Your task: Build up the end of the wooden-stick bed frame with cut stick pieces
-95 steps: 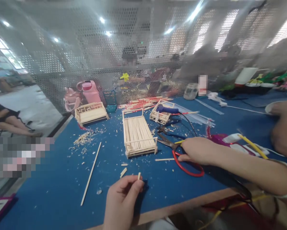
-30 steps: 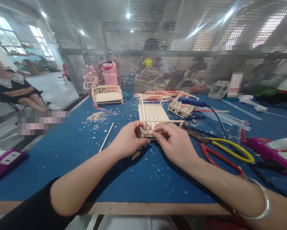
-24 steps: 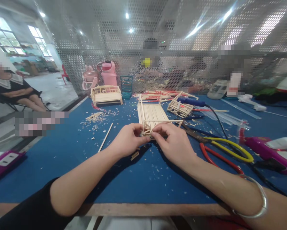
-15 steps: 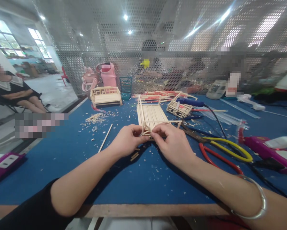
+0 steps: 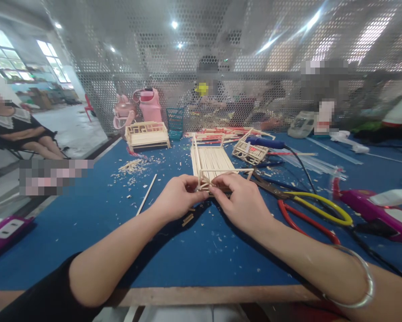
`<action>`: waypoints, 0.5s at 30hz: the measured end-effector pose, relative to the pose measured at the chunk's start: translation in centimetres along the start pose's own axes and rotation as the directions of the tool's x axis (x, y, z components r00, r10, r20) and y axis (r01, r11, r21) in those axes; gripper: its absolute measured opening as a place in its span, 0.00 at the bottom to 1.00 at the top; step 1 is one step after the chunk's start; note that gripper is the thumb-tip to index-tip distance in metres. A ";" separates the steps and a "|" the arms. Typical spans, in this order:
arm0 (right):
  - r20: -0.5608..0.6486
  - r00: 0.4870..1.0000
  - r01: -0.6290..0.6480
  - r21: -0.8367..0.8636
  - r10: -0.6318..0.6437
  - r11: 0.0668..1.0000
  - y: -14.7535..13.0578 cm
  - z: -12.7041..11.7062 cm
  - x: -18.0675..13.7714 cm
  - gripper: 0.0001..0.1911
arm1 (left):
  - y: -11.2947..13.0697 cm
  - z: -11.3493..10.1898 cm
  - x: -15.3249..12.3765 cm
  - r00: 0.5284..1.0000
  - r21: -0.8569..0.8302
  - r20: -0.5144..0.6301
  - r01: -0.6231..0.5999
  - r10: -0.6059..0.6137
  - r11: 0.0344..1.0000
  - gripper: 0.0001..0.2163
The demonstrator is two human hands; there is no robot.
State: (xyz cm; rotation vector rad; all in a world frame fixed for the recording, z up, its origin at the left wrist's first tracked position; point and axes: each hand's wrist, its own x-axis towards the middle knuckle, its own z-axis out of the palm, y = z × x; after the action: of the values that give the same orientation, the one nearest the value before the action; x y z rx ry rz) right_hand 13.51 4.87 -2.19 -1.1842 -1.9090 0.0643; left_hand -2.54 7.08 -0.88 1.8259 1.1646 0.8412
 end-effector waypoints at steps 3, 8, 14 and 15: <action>0.005 1.000 -0.002 -0.006 0.002 1.000 0.0 0.1 0.0 0.04 | 0.1 0.1 0.0 1.000 0.038 -0.021 0.011 -0.010 0.999 0.05; -0.012 1.000 0.005 0.006 -0.005 1.000 0.0 -0.2 0.0 0.05 | 0.4 -0.2 0.2 0.999 0.045 -0.028 0.027 -0.026 0.999 0.08; 0.045 0.940 0.340 -0.101 -0.337 0.935 -1.9 -4.7 -2.1 0.11 | 3.0 -0.8 -4.2 0.957 0.213 -0.291 0.080 -0.015 0.974 0.14; 0.086 0.911 0.411 -0.098 -0.404 0.906 -2.3 -5.3 -2.7 0.13 | 3.5 -0.3 -5.6 0.951 0.236 -0.309 0.070 0.006 0.969 0.12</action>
State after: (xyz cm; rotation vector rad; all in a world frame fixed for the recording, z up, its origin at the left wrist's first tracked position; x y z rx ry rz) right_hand 16.02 -0.38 0.45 -0.8380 -2.2056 -0.2394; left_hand -3.36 1.06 1.70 1.9106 1.5506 1.0280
